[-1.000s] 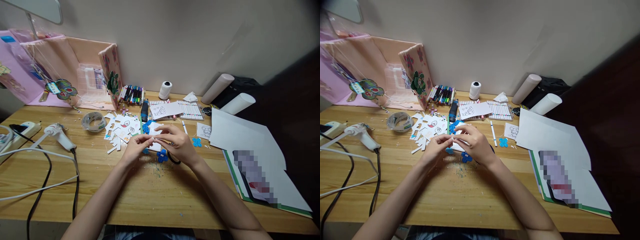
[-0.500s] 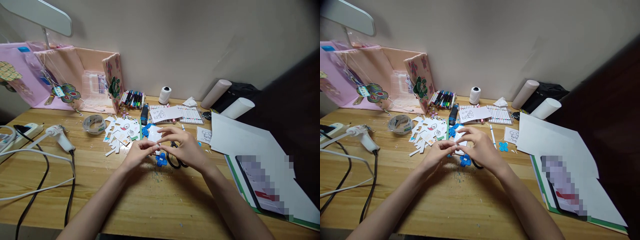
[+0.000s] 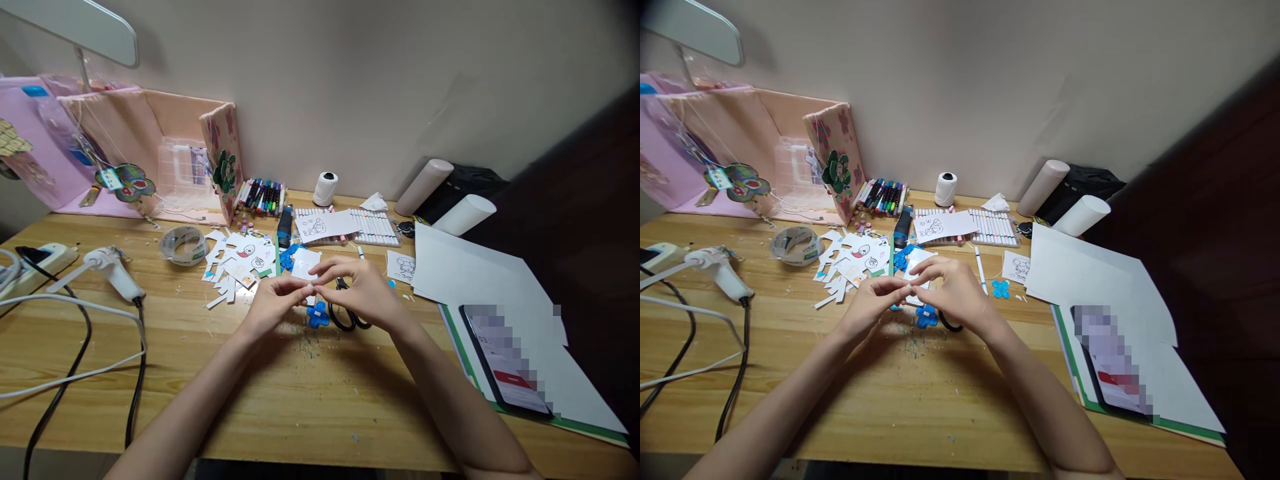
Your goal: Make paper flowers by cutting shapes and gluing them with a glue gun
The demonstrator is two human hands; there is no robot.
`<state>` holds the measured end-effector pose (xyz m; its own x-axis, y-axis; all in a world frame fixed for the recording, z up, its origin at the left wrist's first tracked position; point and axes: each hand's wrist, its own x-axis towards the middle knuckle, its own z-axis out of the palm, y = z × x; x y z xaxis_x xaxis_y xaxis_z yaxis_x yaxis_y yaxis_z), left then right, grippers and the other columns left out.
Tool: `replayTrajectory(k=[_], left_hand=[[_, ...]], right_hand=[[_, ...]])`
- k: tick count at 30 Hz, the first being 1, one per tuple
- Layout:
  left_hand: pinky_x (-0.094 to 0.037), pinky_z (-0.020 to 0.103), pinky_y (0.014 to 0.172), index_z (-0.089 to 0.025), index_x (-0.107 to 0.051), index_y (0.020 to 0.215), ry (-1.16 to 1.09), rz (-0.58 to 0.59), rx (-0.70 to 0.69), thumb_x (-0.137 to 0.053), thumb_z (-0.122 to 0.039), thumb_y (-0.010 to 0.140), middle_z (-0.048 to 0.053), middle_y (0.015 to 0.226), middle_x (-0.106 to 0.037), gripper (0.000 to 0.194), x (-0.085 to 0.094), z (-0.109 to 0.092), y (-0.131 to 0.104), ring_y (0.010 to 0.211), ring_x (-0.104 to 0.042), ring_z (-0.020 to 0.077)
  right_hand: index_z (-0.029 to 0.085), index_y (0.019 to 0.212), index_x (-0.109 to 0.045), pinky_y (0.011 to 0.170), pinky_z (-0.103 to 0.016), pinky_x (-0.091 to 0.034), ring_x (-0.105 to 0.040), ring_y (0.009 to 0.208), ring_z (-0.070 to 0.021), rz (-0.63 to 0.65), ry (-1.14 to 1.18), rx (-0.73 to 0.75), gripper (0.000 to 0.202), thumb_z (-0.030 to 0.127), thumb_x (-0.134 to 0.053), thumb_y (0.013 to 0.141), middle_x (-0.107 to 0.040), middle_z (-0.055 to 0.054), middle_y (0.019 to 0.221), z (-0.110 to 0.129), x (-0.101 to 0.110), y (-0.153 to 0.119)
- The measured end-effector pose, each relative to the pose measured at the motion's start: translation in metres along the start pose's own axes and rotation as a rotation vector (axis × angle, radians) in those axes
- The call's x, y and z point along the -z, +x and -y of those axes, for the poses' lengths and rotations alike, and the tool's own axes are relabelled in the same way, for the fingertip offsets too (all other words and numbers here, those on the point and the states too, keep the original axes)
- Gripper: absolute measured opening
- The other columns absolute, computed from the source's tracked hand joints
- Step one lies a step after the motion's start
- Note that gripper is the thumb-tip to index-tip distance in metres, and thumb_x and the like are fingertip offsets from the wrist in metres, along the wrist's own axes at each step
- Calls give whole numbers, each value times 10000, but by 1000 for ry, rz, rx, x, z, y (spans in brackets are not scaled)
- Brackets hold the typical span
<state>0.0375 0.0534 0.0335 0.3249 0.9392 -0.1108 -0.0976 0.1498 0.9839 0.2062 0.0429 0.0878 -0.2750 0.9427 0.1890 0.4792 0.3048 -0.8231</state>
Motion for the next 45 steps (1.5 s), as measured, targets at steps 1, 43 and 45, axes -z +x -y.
replayTrajectory(k=[1,43,45], left_hand=[[-470,225,584,-155,-728,759,-2,-9,-5,-737,-336,652,41,737,-705,210,0,0,0,626,-599,124],[-489,224,539,-155,-715,753,-58,-109,-80,-742,-372,638,30,669,-687,247,1,-10,-5,565,-592,112],[-473,217,560,-156,-713,764,-74,-111,-62,-723,-386,661,24,664,-672,253,3,-7,-3,583,-575,106]], right_hand=[[204,698,-725,783,-337,-504,-655,841,-183,-2,14,1,104,130,-652,697,-705,-38,883,0,-1,0],[212,855,-716,794,-327,-498,-627,883,-167,24,75,152,128,182,-608,792,-681,-45,935,3,-1,0],[218,882,-709,808,-344,-494,-616,904,-176,-28,-78,262,143,195,-584,815,-673,-53,958,5,-6,-2]])
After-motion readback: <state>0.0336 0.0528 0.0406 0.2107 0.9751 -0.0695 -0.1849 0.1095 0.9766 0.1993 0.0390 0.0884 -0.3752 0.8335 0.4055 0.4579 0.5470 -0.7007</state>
